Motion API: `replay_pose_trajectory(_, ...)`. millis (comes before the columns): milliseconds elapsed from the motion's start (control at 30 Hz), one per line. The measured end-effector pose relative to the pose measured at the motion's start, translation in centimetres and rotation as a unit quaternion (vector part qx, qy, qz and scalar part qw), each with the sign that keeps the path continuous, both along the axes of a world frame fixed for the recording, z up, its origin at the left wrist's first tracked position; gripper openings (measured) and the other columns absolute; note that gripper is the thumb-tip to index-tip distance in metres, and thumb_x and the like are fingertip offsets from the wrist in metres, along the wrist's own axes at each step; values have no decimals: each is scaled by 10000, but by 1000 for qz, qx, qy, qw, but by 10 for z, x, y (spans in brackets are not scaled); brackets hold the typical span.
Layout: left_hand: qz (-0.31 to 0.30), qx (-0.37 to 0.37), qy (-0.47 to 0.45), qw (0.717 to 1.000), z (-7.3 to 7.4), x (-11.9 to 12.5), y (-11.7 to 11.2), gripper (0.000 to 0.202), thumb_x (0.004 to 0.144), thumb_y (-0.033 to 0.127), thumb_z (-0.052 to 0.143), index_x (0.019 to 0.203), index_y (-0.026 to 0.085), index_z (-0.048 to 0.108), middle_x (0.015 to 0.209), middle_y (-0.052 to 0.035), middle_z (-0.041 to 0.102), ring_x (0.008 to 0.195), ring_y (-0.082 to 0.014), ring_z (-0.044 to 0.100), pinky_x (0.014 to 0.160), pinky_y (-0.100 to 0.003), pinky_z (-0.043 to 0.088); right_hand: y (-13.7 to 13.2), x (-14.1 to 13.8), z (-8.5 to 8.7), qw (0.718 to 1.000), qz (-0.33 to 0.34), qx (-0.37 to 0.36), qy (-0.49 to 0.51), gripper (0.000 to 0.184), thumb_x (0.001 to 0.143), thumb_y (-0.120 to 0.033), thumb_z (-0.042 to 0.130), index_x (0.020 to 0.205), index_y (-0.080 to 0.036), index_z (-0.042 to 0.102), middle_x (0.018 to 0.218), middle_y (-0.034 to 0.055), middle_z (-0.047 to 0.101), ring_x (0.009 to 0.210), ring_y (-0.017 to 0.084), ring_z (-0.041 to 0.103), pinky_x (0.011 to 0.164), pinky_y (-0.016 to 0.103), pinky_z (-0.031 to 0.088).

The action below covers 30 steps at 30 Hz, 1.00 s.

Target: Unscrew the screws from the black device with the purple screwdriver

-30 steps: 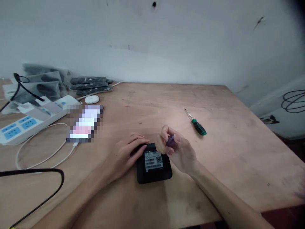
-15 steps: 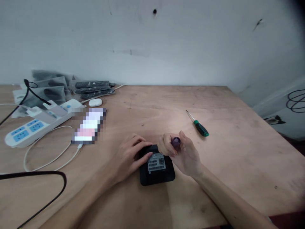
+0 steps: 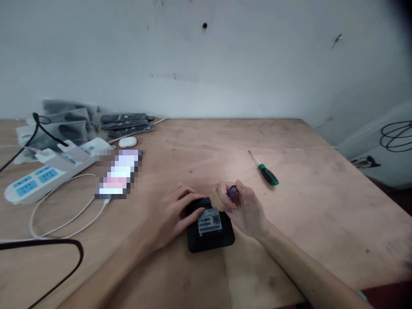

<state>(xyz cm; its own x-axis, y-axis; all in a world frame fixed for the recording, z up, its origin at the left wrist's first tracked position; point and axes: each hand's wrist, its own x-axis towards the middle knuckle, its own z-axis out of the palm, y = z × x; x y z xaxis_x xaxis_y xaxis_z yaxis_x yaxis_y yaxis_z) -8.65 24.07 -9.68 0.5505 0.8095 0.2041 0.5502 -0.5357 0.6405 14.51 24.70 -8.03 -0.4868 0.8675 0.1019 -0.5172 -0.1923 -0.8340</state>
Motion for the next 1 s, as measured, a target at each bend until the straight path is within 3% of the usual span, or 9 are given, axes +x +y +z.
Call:
replay_pose_trajectory(300,0,-3,-1,1000,-1,-1,1,293,1128,388,604,1382,286,710,1261,-76,710,1151,-242,683,994,-414,586,1,2,-2,1000,11,-6,19,599,1077,-641,531,649,-227,464,607,-36,315,589,166,261,630,365,235)
replay_pose_trajectory(1000,-5,-6,-5,1000,-3,-1,2,309,1132,397,602,1406,289,697,1277,-69,704,1163,-240,680,1000,-420,571,0,4,-2,1000,3,-1,-4,608,1092,-642,501,647,-231,445,619,-33,322,606,175,276,649,377,241)
